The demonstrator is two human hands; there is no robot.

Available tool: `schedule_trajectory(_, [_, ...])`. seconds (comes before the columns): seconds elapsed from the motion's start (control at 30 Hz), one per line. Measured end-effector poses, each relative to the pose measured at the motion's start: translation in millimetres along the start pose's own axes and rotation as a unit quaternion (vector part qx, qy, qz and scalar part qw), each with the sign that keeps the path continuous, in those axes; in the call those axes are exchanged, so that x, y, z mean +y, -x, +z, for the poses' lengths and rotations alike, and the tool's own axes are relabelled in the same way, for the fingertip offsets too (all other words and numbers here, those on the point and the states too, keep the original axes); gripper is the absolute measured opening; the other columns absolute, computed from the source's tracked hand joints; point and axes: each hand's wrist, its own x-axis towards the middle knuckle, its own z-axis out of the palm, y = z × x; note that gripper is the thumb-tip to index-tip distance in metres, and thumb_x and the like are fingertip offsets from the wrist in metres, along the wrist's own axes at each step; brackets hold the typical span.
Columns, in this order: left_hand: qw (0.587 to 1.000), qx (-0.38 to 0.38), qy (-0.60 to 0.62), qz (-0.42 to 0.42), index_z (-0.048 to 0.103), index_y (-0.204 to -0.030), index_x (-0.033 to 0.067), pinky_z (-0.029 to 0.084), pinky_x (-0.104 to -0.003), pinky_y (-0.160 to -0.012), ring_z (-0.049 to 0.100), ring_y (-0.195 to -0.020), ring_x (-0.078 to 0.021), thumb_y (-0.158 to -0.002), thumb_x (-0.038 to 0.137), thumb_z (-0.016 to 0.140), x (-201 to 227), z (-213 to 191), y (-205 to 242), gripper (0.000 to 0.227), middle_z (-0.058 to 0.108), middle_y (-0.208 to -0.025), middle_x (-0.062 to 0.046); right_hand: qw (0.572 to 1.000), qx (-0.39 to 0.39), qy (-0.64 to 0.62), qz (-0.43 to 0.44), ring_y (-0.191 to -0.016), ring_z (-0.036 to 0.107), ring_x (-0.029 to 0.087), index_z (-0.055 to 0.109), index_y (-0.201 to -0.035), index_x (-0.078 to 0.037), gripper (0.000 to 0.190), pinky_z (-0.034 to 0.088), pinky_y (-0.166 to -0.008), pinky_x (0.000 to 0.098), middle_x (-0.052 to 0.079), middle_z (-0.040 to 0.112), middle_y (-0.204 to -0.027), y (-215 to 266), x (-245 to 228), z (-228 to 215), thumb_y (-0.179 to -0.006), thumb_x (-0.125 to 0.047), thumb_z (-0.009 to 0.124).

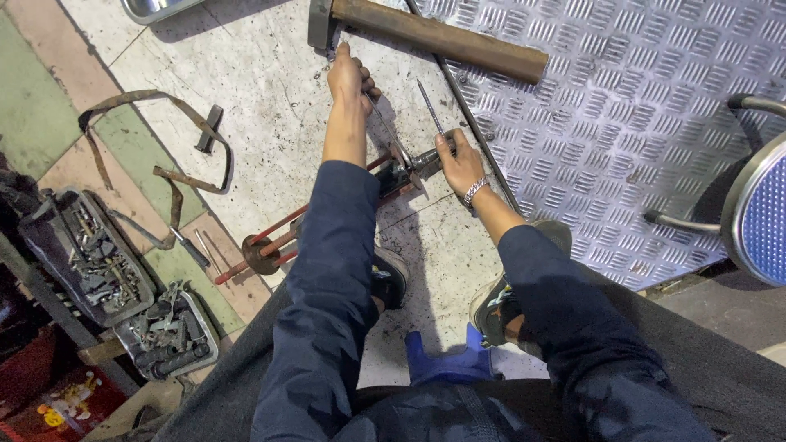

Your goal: The person sits on a stool and uses a screwdriver and wrench to disassemble a mechanical device on the floor. They remove a bolt and a cylindrical component, placing them in a metal tray, then manipulate the device's threaded rod.

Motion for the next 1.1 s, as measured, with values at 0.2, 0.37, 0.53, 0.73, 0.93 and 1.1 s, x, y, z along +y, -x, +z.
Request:
schedule_trajectory(0.2, [0.991,0.009,-0.032,0.127,0.030,-0.063,0.0232,0.016,-0.031,-0.046,0.019,-0.048,-0.0090,-0.098,0.041,0.051,-20,-6,81,0.044,0.025,-0.054,0.007,0.997,-0.015,0.059,-0.049,-0.050,0.054,0.017,0.041,-0.144,-0.004,0.090,0.054,-0.063,0.0446,-0.003,0.039,-0.056,-7,3,3,-0.093,-0.074,0.017])
schedule_trajectory(0.37, [0.937,-0.140,-0.013,0.321,0.039,-0.064,0.0236,0.021,-0.027,-0.050,0.027,-0.053,-0.0065,-0.096,0.052,0.053,-56,-39,137,0.044,0.030,-0.058,0.009,0.995,0.008,0.094,-0.032,-0.102,0.071,0.039,0.036,-0.150,0.007,0.090,0.056,-0.093,0.0475,0.032,0.056,-0.139,-25,9,10,-0.100,-0.068,0.030])
schedule_trajectory(0.53, [0.964,-0.079,-0.058,0.249,0.036,-0.061,0.0223,0.024,-0.027,-0.045,0.029,-0.047,-0.0086,-0.086,0.069,0.044,-27,-34,78,0.054,0.034,-0.053,0.007,0.997,-0.014,0.065,-0.026,-0.143,0.042,0.039,0.034,-0.153,0.004,0.086,0.034,-0.118,0.0448,0.024,0.040,-0.157,-18,8,3,-0.100,-0.065,0.034])
schedule_trajectory(0.73, [0.962,-0.015,-0.193,0.192,0.032,-0.063,0.0201,0.027,-0.031,-0.052,0.029,-0.050,-0.0110,-0.085,0.072,0.043,-12,-38,23,0.058,0.034,-0.055,0.005,0.994,-0.101,0.050,-0.011,-0.155,0.021,0.033,0.017,-0.160,-0.001,0.095,0.018,-0.126,0.0407,0.019,0.018,-0.168,-14,-1,-18,-0.095,-0.069,0.034])
schedule_trajectory(0.93, [0.952,-0.005,-0.198,0.234,0.037,-0.056,0.0195,0.024,-0.029,-0.041,0.028,-0.041,-0.0080,-0.078,0.080,0.035,-23,-22,20,0.064,0.033,-0.047,0.007,0.983,-0.152,0.091,0.040,-0.155,0.021,0.033,0.024,-0.159,-0.007,0.089,0.020,-0.126,0.0495,0.017,0.020,-0.168,-7,-32,-39,-0.094,-0.067,0.038])
schedule_trajectory(1.1, [0.904,-0.011,-0.284,0.321,0.036,-0.056,0.0178,0.030,-0.034,-0.050,0.036,-0.048,-0.0115,-0.075,0.086,0.031,-26,-38,-19,0.071,0.037,-0.050,0.002,0.964,-0.213,0.150,0.058,-0.148,0.036,0.034,0.048,-0.149,-0.009,0.092,0.027,-0.123,0.0502,0.016,0.036,-0.162,-29,-32,-53,-0.085,-0.074,0.041])
